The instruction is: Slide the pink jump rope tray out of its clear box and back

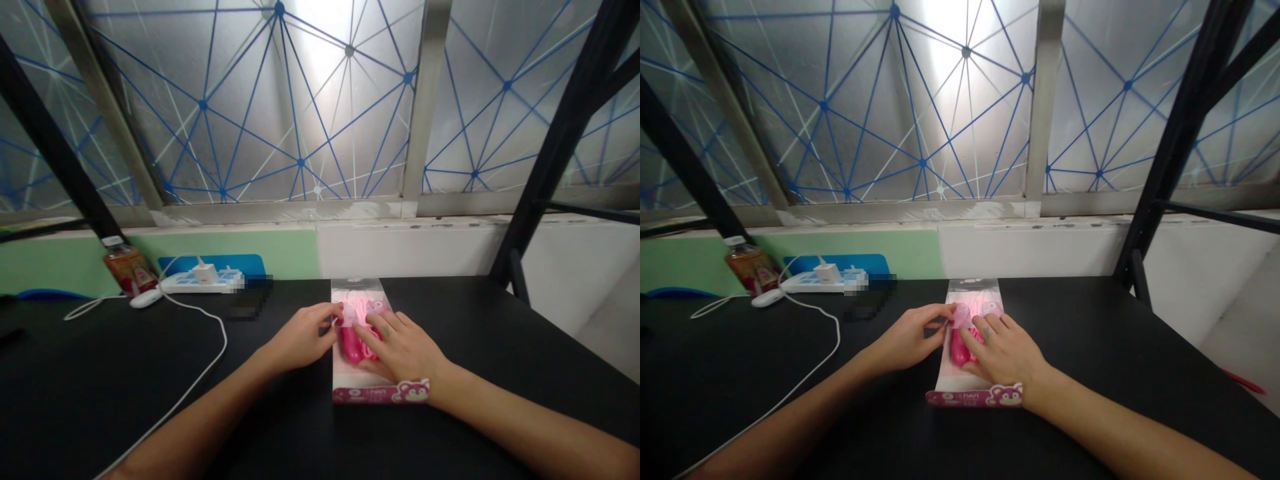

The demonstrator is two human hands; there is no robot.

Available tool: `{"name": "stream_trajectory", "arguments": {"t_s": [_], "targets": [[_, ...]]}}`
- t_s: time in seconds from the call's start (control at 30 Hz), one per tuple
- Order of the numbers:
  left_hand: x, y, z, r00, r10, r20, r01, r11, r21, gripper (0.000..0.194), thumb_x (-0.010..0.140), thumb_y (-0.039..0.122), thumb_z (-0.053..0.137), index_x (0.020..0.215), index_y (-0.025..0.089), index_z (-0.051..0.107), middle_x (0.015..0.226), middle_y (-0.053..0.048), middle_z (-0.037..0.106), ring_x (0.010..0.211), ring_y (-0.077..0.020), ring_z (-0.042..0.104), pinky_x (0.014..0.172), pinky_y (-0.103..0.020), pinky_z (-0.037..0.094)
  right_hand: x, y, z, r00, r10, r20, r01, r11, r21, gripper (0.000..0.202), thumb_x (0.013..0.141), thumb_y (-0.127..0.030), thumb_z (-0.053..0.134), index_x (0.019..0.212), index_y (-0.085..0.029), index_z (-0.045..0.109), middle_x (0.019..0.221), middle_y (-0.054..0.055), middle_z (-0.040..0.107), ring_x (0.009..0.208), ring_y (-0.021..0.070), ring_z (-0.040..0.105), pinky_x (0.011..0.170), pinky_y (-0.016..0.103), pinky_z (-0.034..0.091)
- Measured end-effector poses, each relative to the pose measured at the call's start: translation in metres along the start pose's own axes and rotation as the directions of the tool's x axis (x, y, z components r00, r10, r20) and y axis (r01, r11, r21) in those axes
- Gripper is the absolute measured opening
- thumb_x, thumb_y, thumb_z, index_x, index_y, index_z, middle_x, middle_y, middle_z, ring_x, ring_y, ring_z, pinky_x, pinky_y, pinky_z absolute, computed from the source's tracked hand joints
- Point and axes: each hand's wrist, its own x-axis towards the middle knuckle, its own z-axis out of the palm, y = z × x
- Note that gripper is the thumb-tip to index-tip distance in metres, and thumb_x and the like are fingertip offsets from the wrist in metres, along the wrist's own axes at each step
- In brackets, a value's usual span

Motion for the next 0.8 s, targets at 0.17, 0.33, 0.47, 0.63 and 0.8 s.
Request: {"name": "stream_trajectory", "arguments": {"t_s": [0.17,0.33,0.47,0.63,0.8], "targets": [[0.001,-0.002,-0.004,0.999,0.033,0.007,-0.033,0.999,0.042,0.027,0.083,0.009,0.050,0.106,0.020,0.060,0.127,-0.005,0.060,0.116,-0.0185,0.057,0.093,-0.031,0.050,-0.006,-0.005,-0.012,0.976,-0.196,-0.097,0.208,0.970,0.130,0.044,0.096,-0.046,0.045,0.124,-0.014,0.055,0.115,0.017,0.061,0.102,0.0292,0.055,0.086,0.044,0.043],[0.002,-0.005,-0.004,0.999,0.041,0.025,-0.043,0.995,0.090,0.028,0.082,0.008,0.050,0.105,0.020,0.059,0.129,-0.005,0.060,0.118,-0.0192,0.056,0.099,-0.033,0.046,-0.017,-0.020,-0.023,0.880,-0.474,0.012,0.405,0.765,0.500,0.034,0.094,-0.045,0.050,0.115,-0.020,0.060,0.107,0.007,0.065,0.091,0.0220,0.058,0.084,0.036,0.043],[0.003,-0.006,-0.003,0.999,0.036,0.031,-0.038,0.996,0.083,0.028,0.082,0.008,0.050,0.106,0.020,0.059,0.128,-0.006,0.060,0.117,-0.0200,0.057,0.094,-0.032,0.050,-0.017,-0.020,-0.026,0.892,-0.433,0.130,0.279,0.754,0.594,0.040,0.090,-0.050,0.053,0.113,-0.019,0.063,0.108,0.007,0.065,0.099,0.0239,0.058,0.094,0.038,0.041],[0.000,-0.006,-0.002,0.999,0.044,0.018,-0.046,0.995,0.085,0.027,0.086,0.012,0.051,0.109,0.021,0.060,0.130,-0.006,0.059,0.120,-0.0200,0.055,0.092,-0.030,0.051,-0.012,-0.010,-0.031,0.939,-0.241,0.246,0.060,0.818,0.572,0.049,0.087,-0.051,0.055,0.125,-0.021,0.058,0.124,0.010,0.061,0.111,0.0275,0.056,0.098,0.043,0.040],[-0.002,-0.007,-0.002,0.999,0.047,0.021,-0.049,0.993,0.107,0.031,0.089,0.014,0.050,0.118,0.021,0.058,0.129,-0.006,0.060,0.115,-0.0203,0.058,0.092,-0.032,0.052,-0.012,-0.006,-0.033,0.940,-0.177,0.293,-0.011,0.839,0.543,0.047,0.090,-0.046,0.053,0.130,-0.022,0.055,0.133,0.011,0.056,0.118,0.0298,0.053,0.101,0.046,0.039]]}}
